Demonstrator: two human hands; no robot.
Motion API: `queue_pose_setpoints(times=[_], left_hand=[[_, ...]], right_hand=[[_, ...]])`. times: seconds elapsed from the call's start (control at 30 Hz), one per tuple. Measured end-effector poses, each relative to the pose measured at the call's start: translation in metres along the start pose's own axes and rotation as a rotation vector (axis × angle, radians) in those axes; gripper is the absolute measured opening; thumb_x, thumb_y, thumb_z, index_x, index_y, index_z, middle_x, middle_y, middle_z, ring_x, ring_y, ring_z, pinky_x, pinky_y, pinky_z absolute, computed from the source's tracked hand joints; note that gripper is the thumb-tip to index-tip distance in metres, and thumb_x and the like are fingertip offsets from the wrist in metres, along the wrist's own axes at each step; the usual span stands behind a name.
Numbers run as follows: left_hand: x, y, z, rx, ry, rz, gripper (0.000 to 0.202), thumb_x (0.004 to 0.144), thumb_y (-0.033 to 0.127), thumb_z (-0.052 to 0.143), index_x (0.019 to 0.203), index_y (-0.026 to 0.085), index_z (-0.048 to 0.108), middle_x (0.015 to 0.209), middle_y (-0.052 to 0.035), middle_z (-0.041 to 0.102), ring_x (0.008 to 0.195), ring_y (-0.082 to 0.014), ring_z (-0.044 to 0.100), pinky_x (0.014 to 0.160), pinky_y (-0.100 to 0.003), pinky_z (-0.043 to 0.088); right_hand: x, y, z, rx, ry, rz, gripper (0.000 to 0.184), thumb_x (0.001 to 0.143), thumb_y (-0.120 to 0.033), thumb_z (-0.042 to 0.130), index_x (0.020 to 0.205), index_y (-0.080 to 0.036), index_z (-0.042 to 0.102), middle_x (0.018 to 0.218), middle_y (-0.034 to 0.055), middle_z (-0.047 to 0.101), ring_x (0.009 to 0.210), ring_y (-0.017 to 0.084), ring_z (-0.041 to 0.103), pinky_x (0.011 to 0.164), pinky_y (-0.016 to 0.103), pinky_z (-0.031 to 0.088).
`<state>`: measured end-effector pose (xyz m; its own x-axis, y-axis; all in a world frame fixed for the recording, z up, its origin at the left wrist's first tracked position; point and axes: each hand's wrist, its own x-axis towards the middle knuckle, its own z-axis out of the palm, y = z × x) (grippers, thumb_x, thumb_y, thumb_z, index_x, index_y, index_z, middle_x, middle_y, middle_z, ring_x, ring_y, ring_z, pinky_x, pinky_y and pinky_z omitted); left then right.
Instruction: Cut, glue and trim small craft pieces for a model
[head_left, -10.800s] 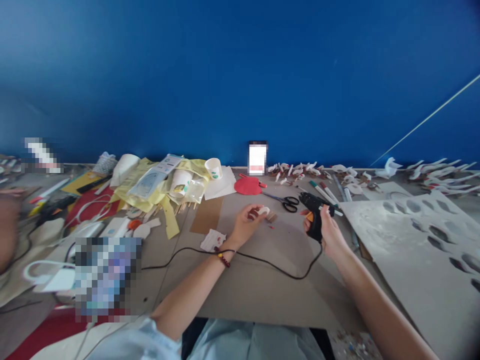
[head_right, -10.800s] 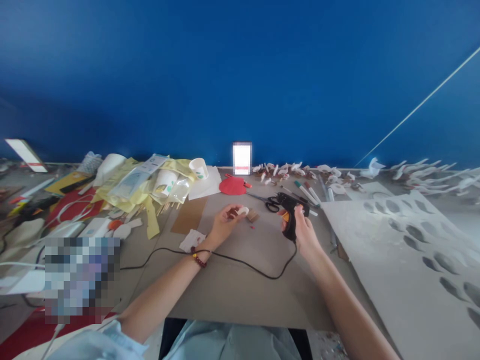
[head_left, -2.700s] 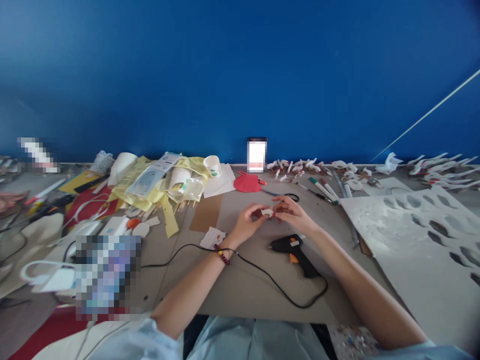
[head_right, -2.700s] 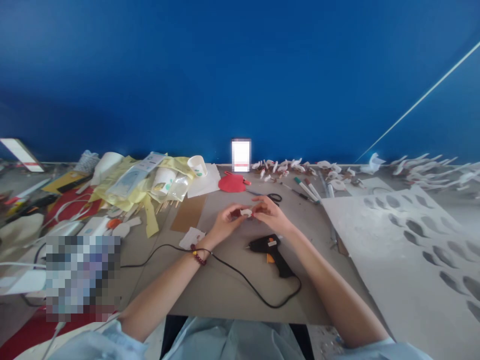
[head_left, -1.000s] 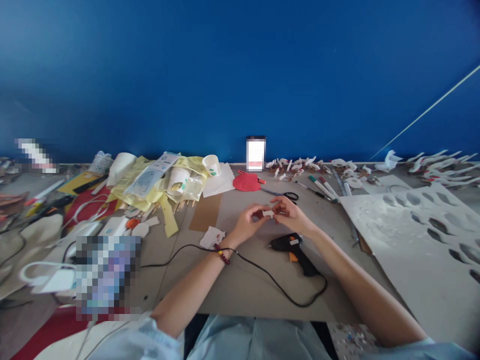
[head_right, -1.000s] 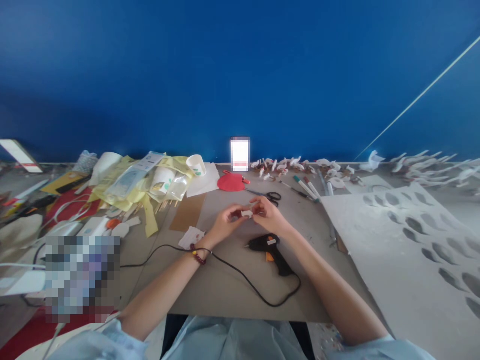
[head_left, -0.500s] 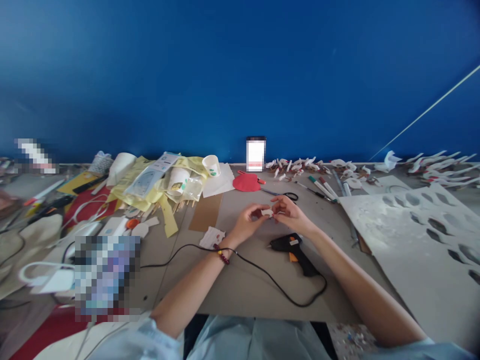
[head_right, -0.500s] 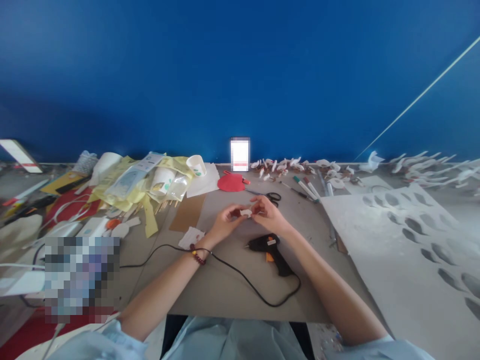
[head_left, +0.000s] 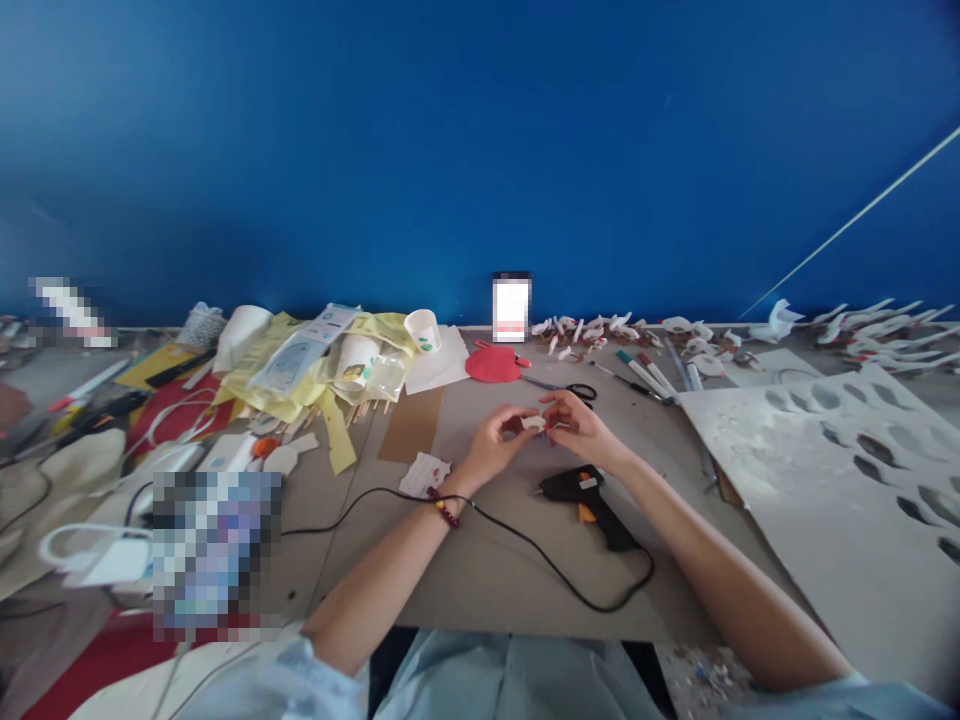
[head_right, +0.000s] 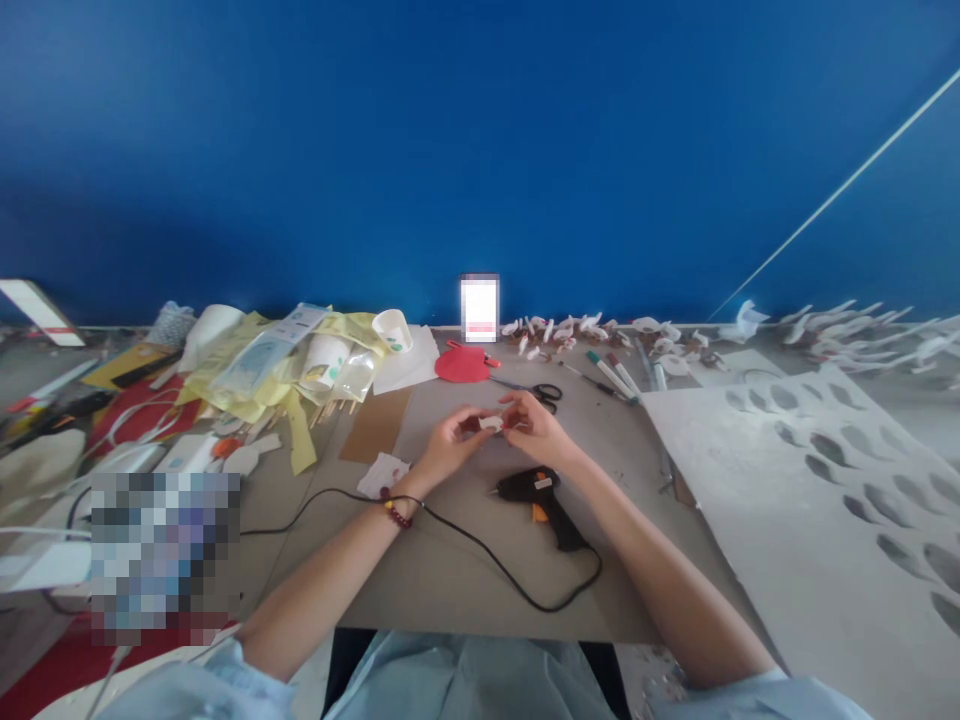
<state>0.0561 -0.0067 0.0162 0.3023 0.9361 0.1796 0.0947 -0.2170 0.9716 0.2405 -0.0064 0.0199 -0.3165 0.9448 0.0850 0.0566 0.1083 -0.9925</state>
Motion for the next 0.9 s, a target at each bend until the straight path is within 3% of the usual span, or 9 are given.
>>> queue_pose_setpoints(times=[0.4,0.9], left_hand=[[0.0,-0.003,-0.001,-0.029,0.015,-0.068,0.039,0.077,0.044,0.067,0.106,0.017,0.068,0.089,-0.0053,0.066,0.079,-0.0157,0.057,0.074,-0.027,0.046],[-0.001,0.0,-0.001,-0.032,0.019,-0.059,0.032,0.078,0.035,0.066,0.103,0.016,0.067,0.094,-0.0074,0.068,0.082,-0.0163,0.061,0.078,-0.029,0.048]], right_hand=[[0.001,0.002,-0.001,-0.03,0.006,0.021,0.042,0.068,-0.02,0.062,0.107,-0.023,0.047,0.082,0.0007,0.057,0.077,0.016,0.059,0.057,0.026,0.05],[0.006,0.006,-0.014,-0.072,0.039,0.057,0.04,0.071,-0.031,0.065,0.106,-0.021,0.048,0.079,0.0006,0.06,0.068,0.015,0.06,0.056,0.028,0.05]])
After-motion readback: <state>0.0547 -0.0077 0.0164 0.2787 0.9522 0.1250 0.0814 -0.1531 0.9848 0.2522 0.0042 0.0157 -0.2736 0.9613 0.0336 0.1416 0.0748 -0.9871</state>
